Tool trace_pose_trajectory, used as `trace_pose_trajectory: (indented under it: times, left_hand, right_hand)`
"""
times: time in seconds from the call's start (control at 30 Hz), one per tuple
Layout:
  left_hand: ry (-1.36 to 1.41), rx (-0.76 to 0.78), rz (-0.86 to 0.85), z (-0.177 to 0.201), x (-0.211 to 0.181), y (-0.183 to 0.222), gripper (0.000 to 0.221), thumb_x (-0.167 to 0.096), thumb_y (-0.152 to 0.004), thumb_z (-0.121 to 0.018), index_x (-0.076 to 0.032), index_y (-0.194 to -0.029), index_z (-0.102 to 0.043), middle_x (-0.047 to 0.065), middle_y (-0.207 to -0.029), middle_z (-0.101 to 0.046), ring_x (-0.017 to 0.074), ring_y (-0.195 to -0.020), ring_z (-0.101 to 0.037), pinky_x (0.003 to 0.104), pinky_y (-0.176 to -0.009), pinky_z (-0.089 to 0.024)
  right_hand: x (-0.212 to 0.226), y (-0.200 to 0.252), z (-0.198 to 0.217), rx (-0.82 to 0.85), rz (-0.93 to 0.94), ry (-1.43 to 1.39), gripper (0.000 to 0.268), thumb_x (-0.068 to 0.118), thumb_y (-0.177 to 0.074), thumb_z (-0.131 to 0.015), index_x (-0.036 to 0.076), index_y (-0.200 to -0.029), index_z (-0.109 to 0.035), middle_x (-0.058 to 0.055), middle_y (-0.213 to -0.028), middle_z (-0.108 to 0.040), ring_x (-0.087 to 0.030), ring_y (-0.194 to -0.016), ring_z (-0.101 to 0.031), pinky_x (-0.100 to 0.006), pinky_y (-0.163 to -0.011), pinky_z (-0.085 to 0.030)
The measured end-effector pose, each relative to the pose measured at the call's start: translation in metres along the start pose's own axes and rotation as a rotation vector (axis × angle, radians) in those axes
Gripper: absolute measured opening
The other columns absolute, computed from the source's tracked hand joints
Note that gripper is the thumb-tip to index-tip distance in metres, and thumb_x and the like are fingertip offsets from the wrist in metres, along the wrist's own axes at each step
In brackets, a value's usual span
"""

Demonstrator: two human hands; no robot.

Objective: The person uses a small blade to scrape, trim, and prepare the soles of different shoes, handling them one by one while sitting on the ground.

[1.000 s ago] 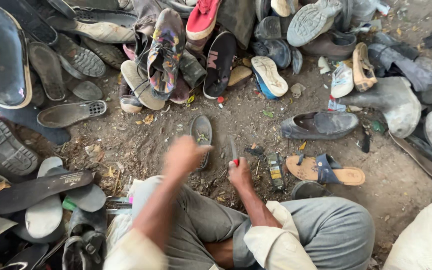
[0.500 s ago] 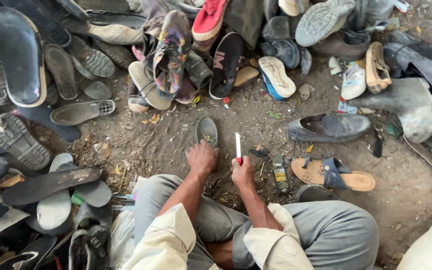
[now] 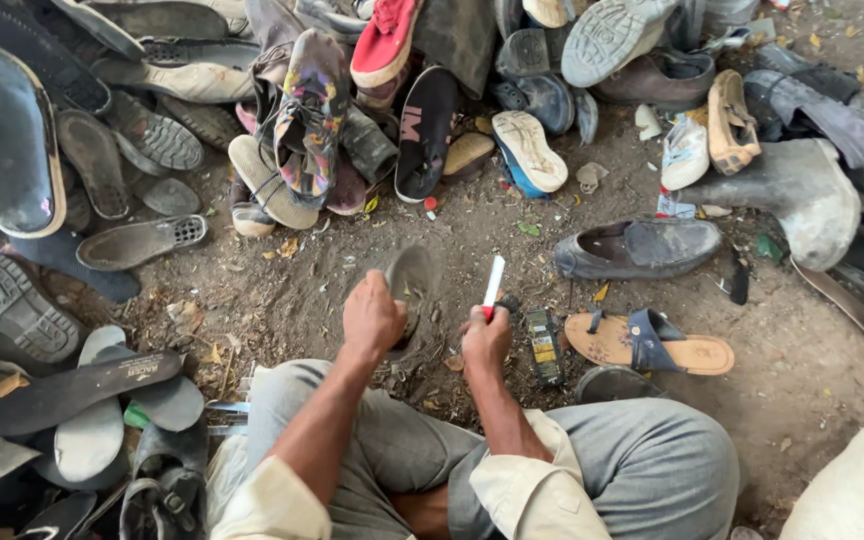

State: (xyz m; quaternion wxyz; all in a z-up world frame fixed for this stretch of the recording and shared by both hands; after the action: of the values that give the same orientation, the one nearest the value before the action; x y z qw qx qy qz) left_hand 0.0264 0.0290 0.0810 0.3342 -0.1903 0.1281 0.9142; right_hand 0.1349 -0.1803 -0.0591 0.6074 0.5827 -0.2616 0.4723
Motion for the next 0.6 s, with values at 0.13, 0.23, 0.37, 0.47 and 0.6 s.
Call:
trace_pose_trajectory:
  times: [0.13, 0.23, 0.37, 0.47, 0.6]
  left_hand:
    - [0.081, 0.227, 0.044, 0.033, 0.000, -0.003, 0.020, -0.013, -0.083, -0.072, -0.005, -0.096, -0.060, 0.015, -0.095, -0.069, 0.0288, -0.084, -0.071, 0.043, -0.075, -0.061]
    - [-0.034, 0.146, -0.034, 0.081, 0.015, -0.024, 0.024, -0.018, -0.083, -0.075, -0.003, -0.097, -0.061, 0.017, -0.101, -0.066, 0.0310, -0.090, -0.067, 0.044, -0.079, -0.057]
    - [-0.031, 0.101, -0.019, 0.025, 0.010, -0.029, 0.036, -0.023, -0.083, -0.076, -0.001, -0.106, -0.059, 0.023, -0.111, -0.061, 0.0365, -0.102, -0.060, 0.046, -0.088, -0.052]
    - [0.007, 0.112, 0.001, -0.006, 0.014, -0.033, 0.045, -0.027, -0.083, -0.078, 0.000, -0.113, -0.058, 0.027, -0.119, -0.057, 0.0406, -0.110, -0.056, 0.048, -0.094, -0.048]
    - [0.054, 0.091, 0.001, -0.030, 0.023, -0.034, 0.057, -0.032, -0.083, -0.079, 0.002, -0.123, -0.056, 0.033, -0.129, -0.051, 0.0461, -0.122, -0.050, 0.051, -0.103, -0.043]
  right_hand:
    - [0.013, -0.007, -0.005, -0.042, 0.222, -0.061, 0.019, 0.015, -0.100, -0.064, 0.002, -0.089, -0.057, -0.004, -0.064, -0.061, -0.015, -0.052, -0.057, -0.029, -0.045, -0.044]
    - [0.004, -0.003, -0.019, 0.051, 0.085, -0.191, 0.019, 0.015, -0.100, -0.062, 0.002, -0.089, -0.053, -0.004, -0.061, -0.057, -0.016, -0.046, -0.053, -0.032, -0.039, -0.040]
    - [0.007, 0.001, -0.030, 0.107, 0.050, -0.180, 0.014, 0.018, -0.100, -0.058, 0.007, -0.092, -0.056, -0.003, -0.066, -0.060, -0.013, -0.046, -0.052, -0.031, -0.038, -0.041]
    - [0.003, 0.010, -0.037, 0.125, 0.029, -0.135, 0.012, 0.018, -0.099, -0.060, 0.008, -0.094, -0.057, -0.005, -0.068, -0.060, -0.012, -0.047, -0.052, -0.030, -0.039, -0.041]
    - [-0.009, 0.004, -0.041, 0.153, -0.041, -0.135, 0.013, 0.016, -0.098, -0.062, 0.006, -0.094, -0.055, -0.004, -0.072, -0.057, -0.012, -0.050, -0.050, -0.030, -0.038, -0.038]
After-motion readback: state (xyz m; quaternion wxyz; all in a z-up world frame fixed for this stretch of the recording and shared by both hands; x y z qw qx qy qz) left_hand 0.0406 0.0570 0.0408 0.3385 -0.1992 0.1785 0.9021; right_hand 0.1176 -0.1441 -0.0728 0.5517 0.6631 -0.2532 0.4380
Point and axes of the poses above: each hand's wrist, its own y-axis away from the middle knuckle, its own z-axis out of the back of the hand, x = y × z, the point moved 10 cm from there along -y, towards the middle knuckle
